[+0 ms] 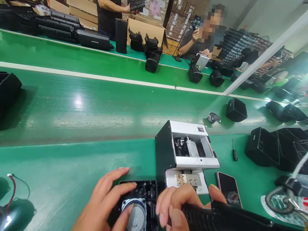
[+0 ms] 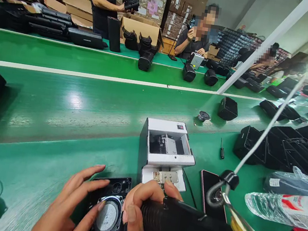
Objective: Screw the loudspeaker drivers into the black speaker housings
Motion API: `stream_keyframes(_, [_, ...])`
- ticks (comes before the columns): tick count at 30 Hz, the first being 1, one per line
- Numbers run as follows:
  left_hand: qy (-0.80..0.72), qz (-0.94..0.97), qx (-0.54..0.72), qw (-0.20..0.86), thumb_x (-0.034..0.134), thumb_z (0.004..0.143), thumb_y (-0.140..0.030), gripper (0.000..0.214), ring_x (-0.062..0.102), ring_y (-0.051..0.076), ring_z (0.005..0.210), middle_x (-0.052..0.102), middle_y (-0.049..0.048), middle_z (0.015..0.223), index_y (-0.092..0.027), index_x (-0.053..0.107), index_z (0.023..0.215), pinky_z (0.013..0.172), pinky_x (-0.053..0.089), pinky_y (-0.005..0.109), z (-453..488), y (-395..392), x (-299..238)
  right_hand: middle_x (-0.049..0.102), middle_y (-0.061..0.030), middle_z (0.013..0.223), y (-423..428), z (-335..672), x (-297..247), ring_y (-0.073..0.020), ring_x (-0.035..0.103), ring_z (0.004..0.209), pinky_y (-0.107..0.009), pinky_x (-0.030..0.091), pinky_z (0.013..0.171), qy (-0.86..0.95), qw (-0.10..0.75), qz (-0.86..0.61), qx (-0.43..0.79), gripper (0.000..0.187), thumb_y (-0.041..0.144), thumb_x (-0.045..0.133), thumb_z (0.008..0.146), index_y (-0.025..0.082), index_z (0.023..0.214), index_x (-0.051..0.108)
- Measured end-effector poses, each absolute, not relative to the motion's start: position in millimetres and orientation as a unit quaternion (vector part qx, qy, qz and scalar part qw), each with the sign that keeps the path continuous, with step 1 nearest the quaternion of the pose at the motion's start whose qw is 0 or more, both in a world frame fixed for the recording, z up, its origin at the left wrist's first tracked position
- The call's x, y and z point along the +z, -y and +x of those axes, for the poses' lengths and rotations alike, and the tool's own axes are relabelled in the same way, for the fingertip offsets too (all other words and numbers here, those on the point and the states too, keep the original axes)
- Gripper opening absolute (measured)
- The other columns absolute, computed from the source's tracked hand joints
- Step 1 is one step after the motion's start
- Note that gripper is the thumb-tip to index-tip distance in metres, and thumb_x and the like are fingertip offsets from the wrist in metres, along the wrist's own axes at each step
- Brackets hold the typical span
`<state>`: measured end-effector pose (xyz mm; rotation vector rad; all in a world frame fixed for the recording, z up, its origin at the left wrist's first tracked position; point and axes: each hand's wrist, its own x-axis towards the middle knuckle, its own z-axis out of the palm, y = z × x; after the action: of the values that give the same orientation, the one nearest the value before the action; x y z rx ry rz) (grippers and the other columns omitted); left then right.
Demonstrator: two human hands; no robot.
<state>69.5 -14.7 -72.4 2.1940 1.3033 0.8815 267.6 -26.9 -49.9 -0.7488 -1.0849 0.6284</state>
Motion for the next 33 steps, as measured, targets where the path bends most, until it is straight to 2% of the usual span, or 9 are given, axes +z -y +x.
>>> stream_keyframes(4, [-0.302, 0.924, 0.203, 0.116, 0.065, 0.099, -0.006, 0.028, 0.043, 0.035, 0.170, 0.058, 0.0098, 0.174, -0.027, 0.082, 0.107, 0.136, 0.044, 0.062, 84, -19, -31, 0.059, 0.0108, 0.077, 26, 269, -43, -0.0147, 0.057, 0.051, -0.033, 0.050, 0.054, 0.495, 0.745, -0.342, 0.288, 0.059, 0.029, 0.064, 0.114, 0.046, 0.162, 0.035])
stream_keyframes(7, [-0.243, 0.956, 0.090, 0.141, 0.072, 0.095, -0.007, 0.019, 0.045, 0.038, 0.169, 0.061, 0.0204, 0.170, -0.017, 0.085, 0.087, 0.143, 0.032, 0.058, 109, -43, -7, 0.058, 0.0105, 0.077, 27, 269, -38, -0.0148, 0.056, 0.050, -0.032, 0.050, 0.052, 0.483, 0.755, -0.342, 0.281, 0.058, 0.030, 0.067, 0.113, 0.044, 0.160, 0.038])
stream_keyframes(9, [-0.253, 0.951, 0.052, 0.170, 0.075, 0.093, -0.007, 0.017, 0.049, 0.039, 0.166, 0.066, 0.0245, 0.163, -0.016, 0.088, 0.085, 0.142, 0.033, 0.056, 122, -52, -2, 0.058, 0.0102, 0.077, 30, 269, -36, -0.0146, 0.056, 0.049, -0.032, 0.050, 0.050, 0.477, 0.761, -0.342, 0.275, 0.059, 0.028, 0.068, 0.112, 0.044, 0.160, 0.038])
stream_keyframes(14, [-0.290, 0.935, 0.033, 0.202, 0.071, 0.085, -0.003, 0.026, 0.054, 0.043, 0.162, 0.066, 0.0203, 0.164, -0.021, 0.088, 0.082, 0.134, 0.043, 0.068, 127, -55, -9, 0.058, 0.0096, 0.077, 34, 271, -33, -0.0140, 0.055, 0.047, -0.031, 0.050, 0.046, 0.464, 0.776, -0.335, 0.267, 0.059, 0.031, 0.069, 0.111, 0.045, 0.159, 0.038])
stream_keyframes(19, [-0.312, 0.926, 0.017, 0.210, 0.069, 0.077, 0.000, 0.029, 0.058, 0.045, 0.158, 0.069, 0.0240, 0.161, -0.020, 0.087, 0.088, 0.130, 0.047, 0.071, 123, -52, -8, 0.060, 0.0083, 0.081, 35, 272, -38, -0.0149, 0.060, 0.051, -0.032, 0.054, 0.049, 0.467, 0.776, -0.315, 0.283, 0.061, 0.026, 0.065, 0.112, 0.042, 0.162, 0.034])
stream_keyframes(28, [-0.330, 0.921, -0.025, 0.206, 0.066, 0.079, -0.001, 0.027, 0.054, 0.048, 0.160, 0.059, 0.0277, 0.167, -0.019, 0.086, 0.087, 0.132, 0.031, 0.084, 128, -49, 3, 0.058, 0.0095, 0.076, 29, 260, -38, -0.0143, 0.055, 0.047, -0.031, 0.047, 0.045, 0.456, 0.792, -0.338, 0.227, 0.053, 0.033, 0.066, 0.110, 0.040, 0.157, 0.042])
stream_keyframes(33, [-0.334, 0.918, -0.056, 0.207, 0.069, 0.083, -0.003, 0.024, 0.050, 0.048, 0.163, 0.057, 0.0265, 0.170, -0.017, 0.087, 0.091, 0.136, 0.021, 0.084, 133, -49, 10, 0.060, 0.0086, 0.078, 29, 265, -44, -0.0159, 0.058, 0.052, -0.034, 0.051, 0.053, 0.490, 0.761, -0.338, 0.258, 0.053, 0.026, 0.064, 0.110, 0.042, 0.155, 0.041])
